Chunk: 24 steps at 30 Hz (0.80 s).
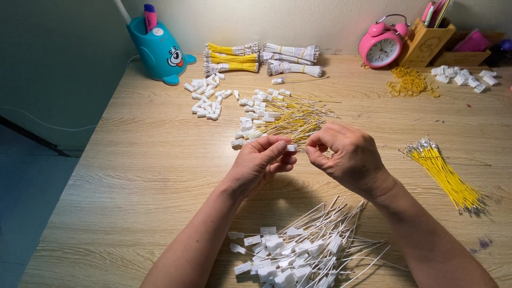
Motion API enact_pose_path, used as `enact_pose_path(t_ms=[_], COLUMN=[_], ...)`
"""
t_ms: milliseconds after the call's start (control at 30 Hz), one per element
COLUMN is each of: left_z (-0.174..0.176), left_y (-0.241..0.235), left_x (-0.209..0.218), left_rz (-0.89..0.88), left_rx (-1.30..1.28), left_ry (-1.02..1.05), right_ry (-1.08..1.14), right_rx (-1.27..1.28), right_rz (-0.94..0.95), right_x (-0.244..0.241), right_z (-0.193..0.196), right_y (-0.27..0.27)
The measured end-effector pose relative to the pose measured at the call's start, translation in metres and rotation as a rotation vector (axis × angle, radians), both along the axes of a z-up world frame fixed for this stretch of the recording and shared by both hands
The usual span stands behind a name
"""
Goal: The person inserts the exposed metal tips of yellow and white LED wires into small white plastic connectors. They handle the components by hand, picking up a connector and a wire, then pushing the wire into the connector to secure it.
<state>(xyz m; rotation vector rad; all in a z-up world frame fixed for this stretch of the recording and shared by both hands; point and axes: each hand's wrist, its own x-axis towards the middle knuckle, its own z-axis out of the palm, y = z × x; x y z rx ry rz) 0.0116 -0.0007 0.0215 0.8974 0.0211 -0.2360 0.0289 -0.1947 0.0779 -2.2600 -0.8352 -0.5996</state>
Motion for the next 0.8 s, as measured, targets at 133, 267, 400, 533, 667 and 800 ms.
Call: enact_pose_path(t_ms=[133, 267, 400, 533, 667, 800], left_z=[-0.002, -0.004, -0.008, -0.008, -0.011, -0.013], left_y=[-0.001, -0.003, -0.003, -0.002, -0.003, 0.001], left_x=[0.002, 0.000, 0.000, 0.002, 0.001, 0.002], left_rz=[0.009, 0.016, 0.009, 0.009, 0.009, 0.024], left_rx=[0.006, 0.033, 0.039, 0.045, 0.085, 0.085], left_ry=[-0.008, -0.027, -0.038, -0.044, -0.090, -0.106], right_ry=[-0.144, -0.165, -0.139, -0.008, 0.025, 0.043], right_rx=[-0.083, -0.070, -0.060, 0.004, 0.003, 0.014], right_rz=[-0.021, -0.008, 0.018, 0.044, 0.045, 0.044], right_x=[0.000, -0.002, -0.003, -0.003, -0.003, -0.004], right_z=[-0.003, -0.005, -0.004, -0.006, -0.006, -0.007], right_y=[0.002, 0.003, 0.004, 0.004, 0.003, 0.005])
